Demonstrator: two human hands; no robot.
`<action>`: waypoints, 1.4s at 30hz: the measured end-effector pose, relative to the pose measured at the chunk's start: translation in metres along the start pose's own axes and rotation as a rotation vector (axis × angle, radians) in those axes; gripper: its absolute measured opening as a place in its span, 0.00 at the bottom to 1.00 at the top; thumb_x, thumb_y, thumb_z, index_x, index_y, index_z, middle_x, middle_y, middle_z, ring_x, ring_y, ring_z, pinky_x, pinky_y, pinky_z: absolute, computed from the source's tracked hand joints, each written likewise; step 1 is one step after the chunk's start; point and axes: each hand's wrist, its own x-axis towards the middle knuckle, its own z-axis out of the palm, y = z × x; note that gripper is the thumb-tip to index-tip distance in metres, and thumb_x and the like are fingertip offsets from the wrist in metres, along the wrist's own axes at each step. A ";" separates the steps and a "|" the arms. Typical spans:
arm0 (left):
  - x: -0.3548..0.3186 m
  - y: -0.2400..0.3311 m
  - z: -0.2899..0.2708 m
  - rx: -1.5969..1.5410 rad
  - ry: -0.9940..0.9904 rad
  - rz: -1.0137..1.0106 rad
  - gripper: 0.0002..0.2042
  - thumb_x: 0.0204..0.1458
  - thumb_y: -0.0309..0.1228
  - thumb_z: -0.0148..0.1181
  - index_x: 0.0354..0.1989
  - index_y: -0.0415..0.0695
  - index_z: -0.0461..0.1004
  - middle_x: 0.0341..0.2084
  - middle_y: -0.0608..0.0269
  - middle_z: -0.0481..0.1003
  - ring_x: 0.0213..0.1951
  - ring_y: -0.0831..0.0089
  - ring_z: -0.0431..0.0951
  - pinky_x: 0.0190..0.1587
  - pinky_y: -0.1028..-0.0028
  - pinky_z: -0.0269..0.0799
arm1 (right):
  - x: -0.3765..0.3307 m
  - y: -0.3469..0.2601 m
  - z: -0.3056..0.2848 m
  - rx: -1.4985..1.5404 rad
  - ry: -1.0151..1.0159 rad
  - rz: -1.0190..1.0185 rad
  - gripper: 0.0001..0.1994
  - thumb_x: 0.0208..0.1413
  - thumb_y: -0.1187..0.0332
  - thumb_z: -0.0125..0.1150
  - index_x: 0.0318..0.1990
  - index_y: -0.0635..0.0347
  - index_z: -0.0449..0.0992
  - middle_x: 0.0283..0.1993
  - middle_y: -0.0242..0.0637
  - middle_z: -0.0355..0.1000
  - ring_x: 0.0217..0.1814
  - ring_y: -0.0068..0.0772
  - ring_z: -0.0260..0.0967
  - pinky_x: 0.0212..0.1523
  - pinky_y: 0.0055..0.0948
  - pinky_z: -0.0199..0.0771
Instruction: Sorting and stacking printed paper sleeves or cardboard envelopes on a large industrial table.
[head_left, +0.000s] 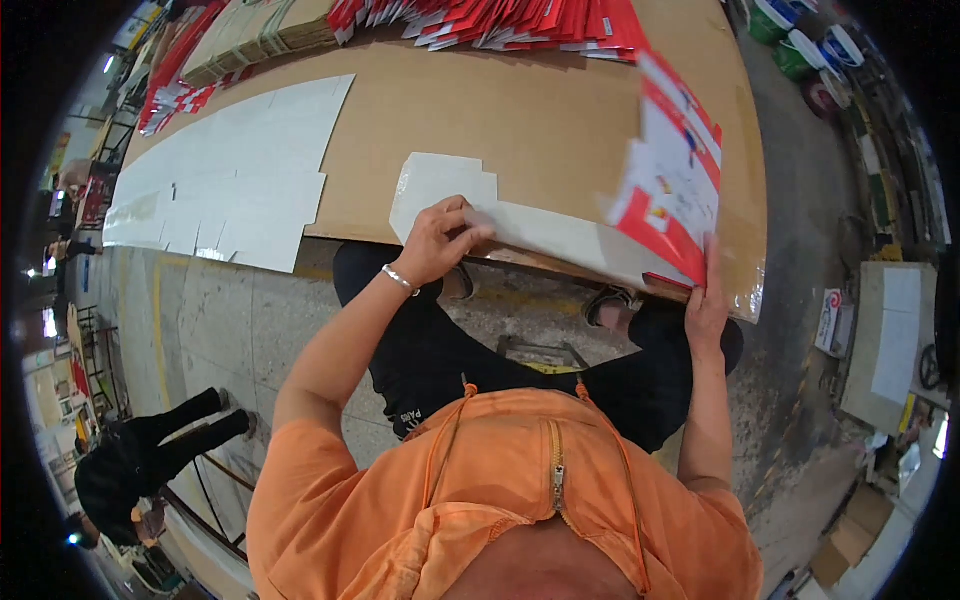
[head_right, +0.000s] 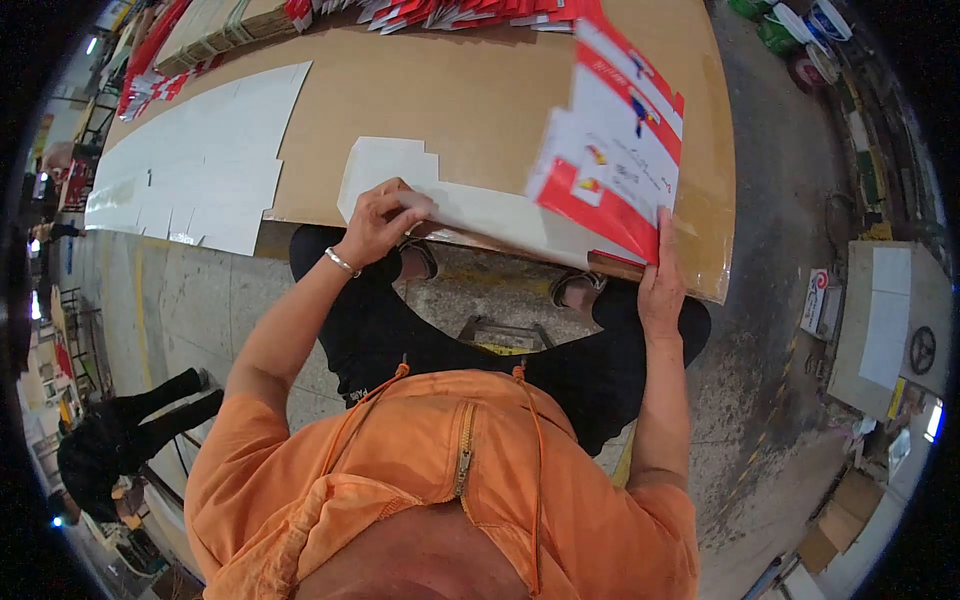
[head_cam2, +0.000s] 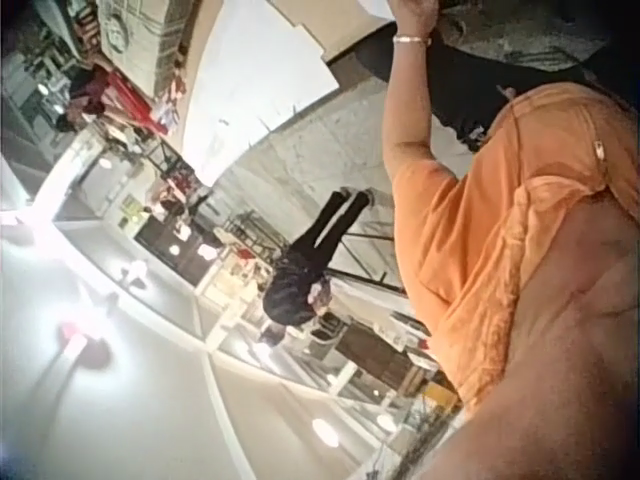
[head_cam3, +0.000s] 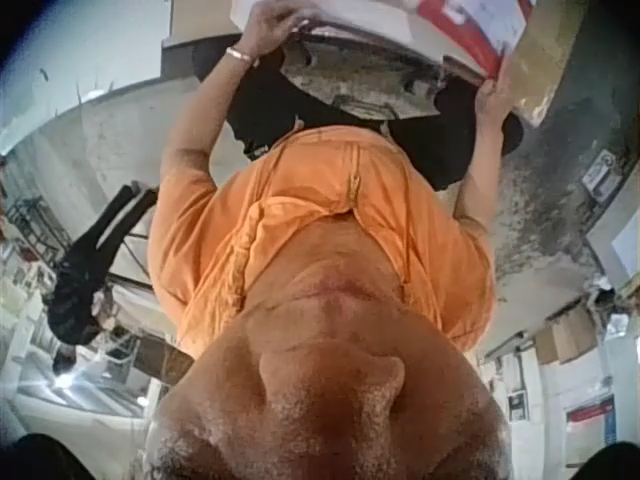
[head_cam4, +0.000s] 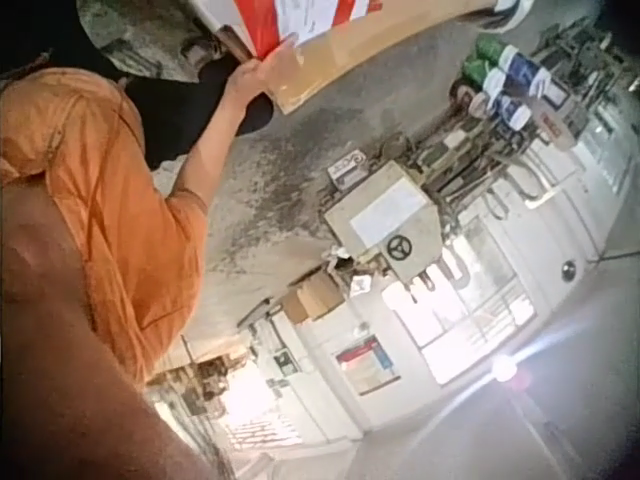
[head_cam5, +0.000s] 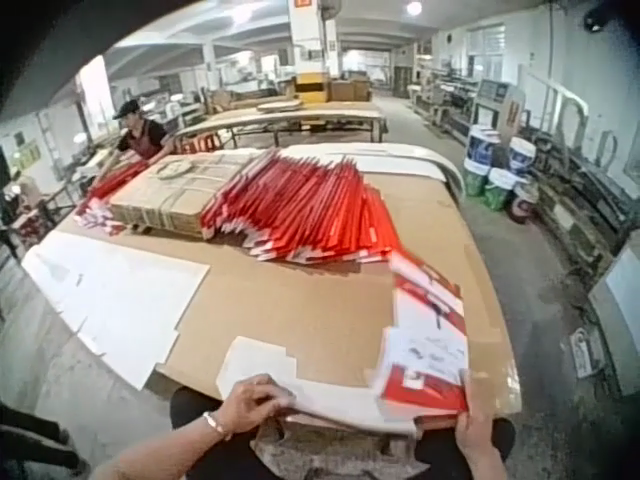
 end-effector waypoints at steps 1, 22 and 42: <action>0.003 0.001 0.007 -0.007 0.000 0.006 0.05 0.44 0.25 0.63 0.30 0.40 0.78 0.25 0.57 0.72 0.31 0.60 0.74 0.33 0.65 0.71 | -0.002 -0.002 -0.001 0.028 0.040 0.058 0.34 0.48 0.89 0.38 0.67 0.59 0.59 0.69 0.47 0.58 0.71 0.47 0.55 0.69 0.38 0.54; -0.021 0.008 -0.042 0.474 0.047 0.046 0.40 0.43 0.32 0.70 0.67 0.47 0.56 0.48 0.60 0.76 0.61 0.62 0.67 0.67 0.50 0.48 | -0.006 -0.083 0.028 -0.306 -0.458 -0.268 0.38 0.50 0.48 0.63 0.70 0.41 0.56 0.75 0.34 0.46 0.77 0.48 0.38 0.70 0.64 0.33; 0.025 0.002 0.042 0.442 -0.215 0.439 0.28 0.59 0.31 0.49 0.69 0.46 0.53 0.70 0.48 0.47 0.72 0.52 0.42 0.69 0.43 0.34 | 0.015 -0.074 0.015 -0.325 -0.429 -0.351 0.52 0.35 0.83 0.67 0.70 0.34 0.51 0.74 0.25 0.46 0.75 0.43 0.44 0.68 0.67 0.46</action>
